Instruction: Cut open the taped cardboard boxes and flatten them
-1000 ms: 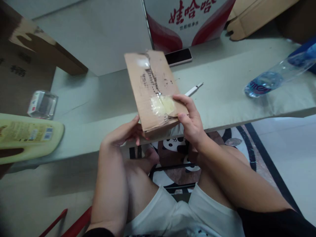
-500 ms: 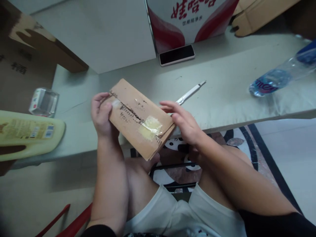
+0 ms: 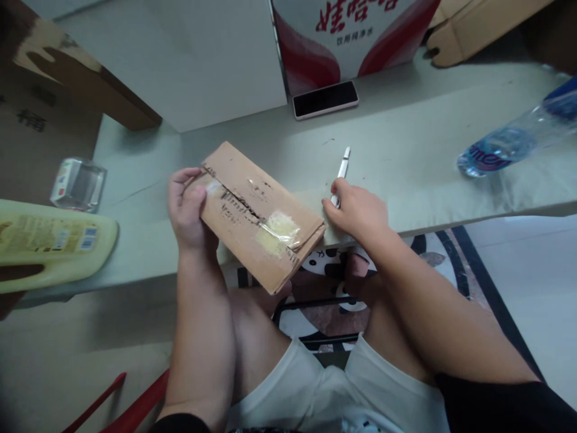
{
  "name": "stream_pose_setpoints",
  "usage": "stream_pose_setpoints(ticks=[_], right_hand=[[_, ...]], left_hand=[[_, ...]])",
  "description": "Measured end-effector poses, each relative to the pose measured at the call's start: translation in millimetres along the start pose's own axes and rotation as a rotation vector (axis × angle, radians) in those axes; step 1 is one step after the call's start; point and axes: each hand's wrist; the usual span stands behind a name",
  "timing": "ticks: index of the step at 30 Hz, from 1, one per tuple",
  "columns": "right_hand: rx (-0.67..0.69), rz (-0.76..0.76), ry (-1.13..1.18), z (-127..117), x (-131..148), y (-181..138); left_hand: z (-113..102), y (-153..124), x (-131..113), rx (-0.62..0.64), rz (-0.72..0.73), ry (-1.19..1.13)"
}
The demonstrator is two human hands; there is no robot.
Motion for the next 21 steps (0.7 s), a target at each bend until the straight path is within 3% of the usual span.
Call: stream_pose_setpoints(ticks=[7,21], right_hand=[[0.010,-0.053,-0.043,0.9,-1.2,-1.6],[-0.021,-0.002,0.128,-3.2,-3.1,-2.0]], left_hand=[[0.6,-2.5,-1.5,-0.003,-0.012,-0.003],[1.1,-1.5,-1.1,0.001,-0.003,-0.004]])
Point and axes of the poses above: each hand's wrist, its own y-axis towards the middle knuckle, its own z-axis out of the palm, x = y × z, and after that the axes turned 4 degrees about -x, right-handed
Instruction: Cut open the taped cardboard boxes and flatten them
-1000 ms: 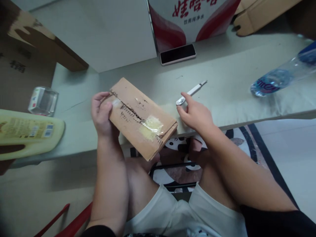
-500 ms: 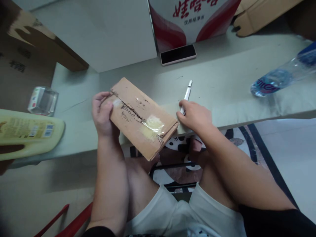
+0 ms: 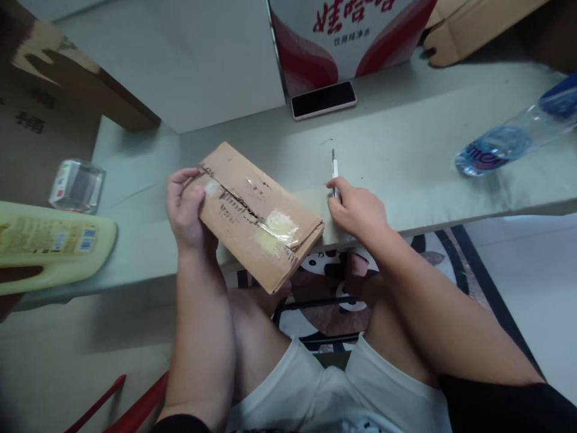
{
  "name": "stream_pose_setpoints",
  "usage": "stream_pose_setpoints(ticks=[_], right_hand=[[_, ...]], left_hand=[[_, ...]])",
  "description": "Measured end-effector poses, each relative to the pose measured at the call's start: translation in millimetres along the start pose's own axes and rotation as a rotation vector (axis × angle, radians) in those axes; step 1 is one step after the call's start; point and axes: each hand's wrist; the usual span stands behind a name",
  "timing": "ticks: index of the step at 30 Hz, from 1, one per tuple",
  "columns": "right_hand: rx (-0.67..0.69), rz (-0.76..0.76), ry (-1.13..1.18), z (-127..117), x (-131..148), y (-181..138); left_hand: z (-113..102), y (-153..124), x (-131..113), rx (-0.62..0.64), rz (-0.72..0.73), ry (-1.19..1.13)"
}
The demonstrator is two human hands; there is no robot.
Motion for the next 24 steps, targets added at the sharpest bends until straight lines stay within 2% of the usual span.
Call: stream_pose_setpoints(ticks=[12,15,17,19,23,24], right_hand=[[-0.007,0.022,0.142,0,-2,1],[-0.056,0.020,0.228,0,-2,-1],[-0.156,-0.003,0.310,-1,-2,-4],[-0.316,-0.068,0.418,-3,-1,-10],[-0.780,-0.307,0.754,-7,-2,-37],[-0.858,-0.351,0.823,-7,-3,-47]], left_hand=[[1,0,-1,-0.016,-0.013,-0.009],[0,0,0,-0.002,-0.003,0.006],[-1,1,1,0.006,0.003,0.011],[-2,1,2,0.009,0.008,0.012],[-1,0,3,0.006,0.013,0.007],[-1,0,2,0.004,0.013,0.002]])
Point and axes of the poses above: each hand's wrist, its own y-axis towards the middle knuckle, its own z-axis out of the palm, x = y × z, and after that the axes turned 4 degrees about -x, right-handed
